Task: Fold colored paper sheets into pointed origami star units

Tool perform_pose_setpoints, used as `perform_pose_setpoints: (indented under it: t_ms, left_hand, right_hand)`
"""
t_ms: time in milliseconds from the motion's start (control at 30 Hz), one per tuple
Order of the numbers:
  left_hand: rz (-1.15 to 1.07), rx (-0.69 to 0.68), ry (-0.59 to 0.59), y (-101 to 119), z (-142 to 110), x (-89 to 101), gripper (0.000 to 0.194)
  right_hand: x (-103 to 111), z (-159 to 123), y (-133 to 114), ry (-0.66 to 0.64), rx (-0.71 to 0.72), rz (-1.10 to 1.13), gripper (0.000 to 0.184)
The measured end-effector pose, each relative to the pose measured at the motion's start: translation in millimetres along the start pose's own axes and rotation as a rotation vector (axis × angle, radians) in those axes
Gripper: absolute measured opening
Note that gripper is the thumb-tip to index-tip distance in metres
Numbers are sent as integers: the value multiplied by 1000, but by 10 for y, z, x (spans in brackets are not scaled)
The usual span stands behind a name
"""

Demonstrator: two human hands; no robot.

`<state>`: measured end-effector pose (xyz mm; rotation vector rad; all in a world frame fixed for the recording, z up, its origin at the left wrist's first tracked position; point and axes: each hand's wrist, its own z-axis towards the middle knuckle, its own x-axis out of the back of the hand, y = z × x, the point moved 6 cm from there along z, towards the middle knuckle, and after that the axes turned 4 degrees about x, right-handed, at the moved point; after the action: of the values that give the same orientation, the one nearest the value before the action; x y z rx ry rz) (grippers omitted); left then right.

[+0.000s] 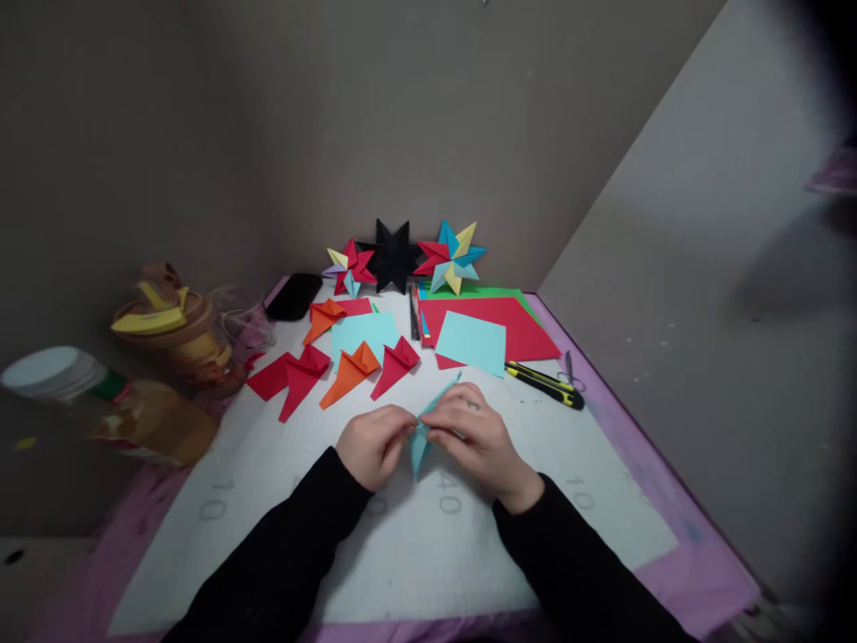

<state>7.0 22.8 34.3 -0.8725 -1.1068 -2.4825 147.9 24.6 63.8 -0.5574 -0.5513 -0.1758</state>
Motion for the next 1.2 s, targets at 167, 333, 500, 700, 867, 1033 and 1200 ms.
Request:
perform_pose_setpoints:
  t_ms: [167, 333, 500, 700, 867, 1033, 1200]
  left_hand:
    - [-7, -29, 18, 48, 16, 30, 16]
    - [-3, -38, 44, 74, 37, 47, 12]
    - [0, -21, 44, 59, 27, 38, 12]
    - [34, -19, 48, 64, 22, 36, 13]
    - [69, -18, 29, 75, 28, 22, 15]
    - [93, -20, 40, 84, 19, 19, 16]
    - [114, -25, 42, 82, 11, 6, 16]
  right_hand:
    - [20, 7, 1, 23, -9, 18, 13]
    - [31, 3, 23, 61, -67, 30, 10]
    - [27, 0, 42, 75, -123, 32, 8]
    - [4, -29, 69, 80, -166, 13, 7]
    - [-34, -45, 89, 74, -206, 3, 5]
    - [-87, -37, 55, 45, -190, -24, 3]
    - [-97, -38, 34, 46, -172, -64, 8]
